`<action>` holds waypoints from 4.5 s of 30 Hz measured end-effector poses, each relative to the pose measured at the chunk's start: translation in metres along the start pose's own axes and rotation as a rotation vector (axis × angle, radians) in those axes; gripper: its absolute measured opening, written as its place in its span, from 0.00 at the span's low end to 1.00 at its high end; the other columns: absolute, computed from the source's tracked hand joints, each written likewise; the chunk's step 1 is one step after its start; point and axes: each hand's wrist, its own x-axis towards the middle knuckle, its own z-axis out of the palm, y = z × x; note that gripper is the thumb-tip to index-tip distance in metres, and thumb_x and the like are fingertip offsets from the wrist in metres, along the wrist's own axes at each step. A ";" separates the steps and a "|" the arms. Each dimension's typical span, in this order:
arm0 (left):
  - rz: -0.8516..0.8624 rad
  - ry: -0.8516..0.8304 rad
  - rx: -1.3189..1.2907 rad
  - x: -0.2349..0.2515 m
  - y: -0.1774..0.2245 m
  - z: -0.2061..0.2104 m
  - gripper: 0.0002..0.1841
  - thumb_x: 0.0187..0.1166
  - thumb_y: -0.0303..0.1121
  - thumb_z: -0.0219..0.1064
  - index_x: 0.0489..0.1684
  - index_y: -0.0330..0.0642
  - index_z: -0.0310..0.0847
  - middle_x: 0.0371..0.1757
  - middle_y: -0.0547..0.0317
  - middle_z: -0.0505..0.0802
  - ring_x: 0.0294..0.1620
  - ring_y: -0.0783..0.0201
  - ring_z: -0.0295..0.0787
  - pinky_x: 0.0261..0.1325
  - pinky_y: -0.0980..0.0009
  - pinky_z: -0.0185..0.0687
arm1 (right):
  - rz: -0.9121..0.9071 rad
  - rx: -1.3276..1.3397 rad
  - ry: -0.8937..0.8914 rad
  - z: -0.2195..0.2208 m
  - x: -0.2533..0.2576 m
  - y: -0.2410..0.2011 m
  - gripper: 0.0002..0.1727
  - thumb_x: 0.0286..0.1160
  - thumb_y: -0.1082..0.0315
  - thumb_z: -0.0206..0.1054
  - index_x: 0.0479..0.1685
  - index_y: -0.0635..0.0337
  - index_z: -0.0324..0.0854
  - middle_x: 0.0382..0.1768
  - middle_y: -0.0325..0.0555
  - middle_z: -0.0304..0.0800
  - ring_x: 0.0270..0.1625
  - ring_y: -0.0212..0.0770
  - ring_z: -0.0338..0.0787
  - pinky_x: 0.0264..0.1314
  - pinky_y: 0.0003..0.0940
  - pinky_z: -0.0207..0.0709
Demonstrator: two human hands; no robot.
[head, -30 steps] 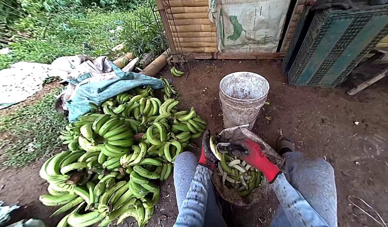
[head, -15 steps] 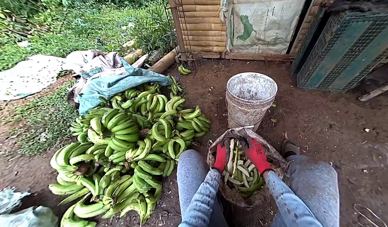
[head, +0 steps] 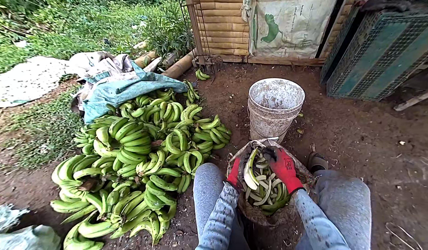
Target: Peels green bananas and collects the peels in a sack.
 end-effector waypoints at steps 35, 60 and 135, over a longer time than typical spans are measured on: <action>0.117 0.015 -0.099 0.033 0.065 0.010 0.22 0.96 0.41 0.43 0.67 0.35 0.78 0.40 0.55 0.90 0.32 0.68 0.86 0.38 0.70 0.85 | -0.196 0.288 0.117 -0.049 -0.022 0.001 0.17 0.80 0.58 0.69 0.62 0.55 0.88 0.46 0.44 0.95 0.43 0.36 0.92 0.52 0.41 0.85; 0.051 0.000 -0.092 -0.011 0.022 0.000 0.20 0.95 0.37 0.46 0.71 0.34 0.76 0.56 0.51 0.89 0.51 0.69 0.85 0.59 0.70 0.82 | -0.206 0.033 0.029 -0.004 0.001 -0.006 0.22 0.79 0.66 0.67 0.73 0.57 0.82 0.66 0.64 0.85 0.66 0.63 0.87 0.71 0.64 0.77; -0.004 0.127 -0.245 -0.003 0.004 0.009 0.21 0.96 0.40 0.41 0.65 0.37 0.78 0.42 0.53 0.89 0.35 0.68 0.86 0.40 0.72 0.84 | -0.032 0.121 0.045 0.012 0.015 0.011 0.20 0.87 0.59 0.61 0.71 0.54 0.84 0.59 0.56 0.92 0.64 0.54 0.91 0.72 0.58 0.78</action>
